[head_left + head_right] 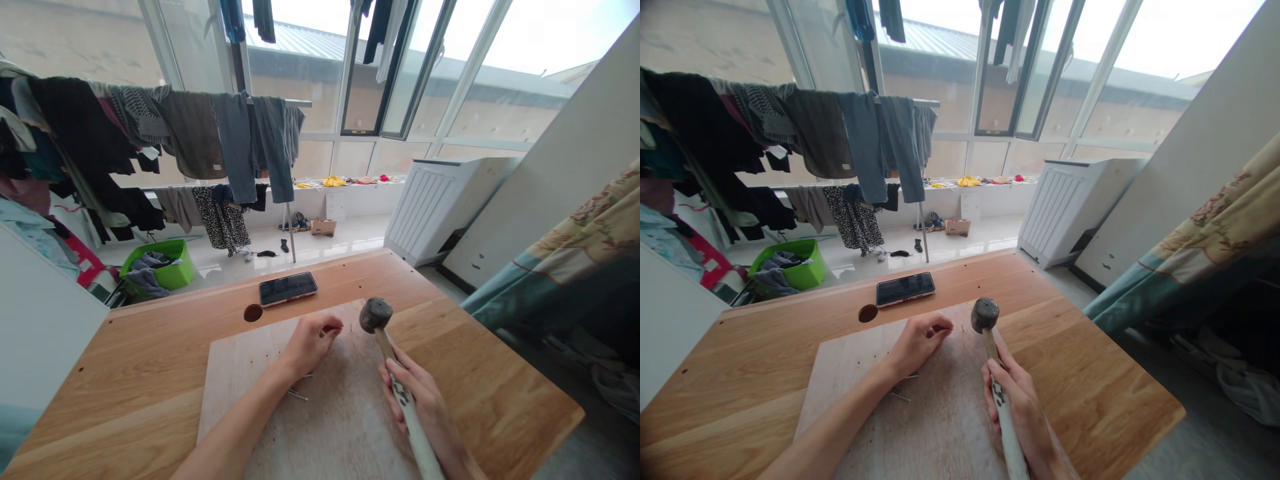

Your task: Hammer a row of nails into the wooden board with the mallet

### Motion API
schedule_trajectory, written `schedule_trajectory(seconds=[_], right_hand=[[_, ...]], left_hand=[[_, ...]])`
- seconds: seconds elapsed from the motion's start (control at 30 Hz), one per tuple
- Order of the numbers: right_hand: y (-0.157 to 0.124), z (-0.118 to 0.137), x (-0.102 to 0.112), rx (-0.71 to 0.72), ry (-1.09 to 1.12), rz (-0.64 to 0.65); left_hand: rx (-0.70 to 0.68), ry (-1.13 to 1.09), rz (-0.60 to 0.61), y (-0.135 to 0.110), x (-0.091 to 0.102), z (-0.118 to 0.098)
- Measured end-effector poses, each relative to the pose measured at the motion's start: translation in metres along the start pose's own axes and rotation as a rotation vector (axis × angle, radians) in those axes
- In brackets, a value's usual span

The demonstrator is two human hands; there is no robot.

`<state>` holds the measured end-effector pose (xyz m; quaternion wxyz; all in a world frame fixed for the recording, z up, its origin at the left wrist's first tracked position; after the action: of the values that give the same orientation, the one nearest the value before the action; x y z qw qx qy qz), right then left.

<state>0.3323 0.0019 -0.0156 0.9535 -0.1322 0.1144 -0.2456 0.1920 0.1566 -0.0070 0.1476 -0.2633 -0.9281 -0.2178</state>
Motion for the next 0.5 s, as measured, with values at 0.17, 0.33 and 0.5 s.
schedule_trajectory(seconds=[0.17,0.33,0.5], right_hand=[[-0.006,0.003,-0.006,0.005,0.008,0.088],[-0.014,0.005,-0.018,0.039,0.003,0.203],[-0.018,0.006,-0.027,0.067,-0.027,0.228]], left_hand=[[0.017,0.064,0.018,0.0,-0.001,0.001],[0.06,0.022,0.023,0.0,-0.002,0.0],[0.07,0.008,0.013,0.001,-0.002,0.0]])
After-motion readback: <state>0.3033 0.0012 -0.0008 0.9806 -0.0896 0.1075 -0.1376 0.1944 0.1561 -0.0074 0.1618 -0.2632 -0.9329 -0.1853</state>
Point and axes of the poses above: each hand's wrist, its own y-axis towards the middle knuckle, its own x-axis out of the back of the hand, z = x × y, the point moved 4 cm from there along y, towards the middle knuckle, and after that the axes turned 7 degrees about -z, right-handed, at the moved point
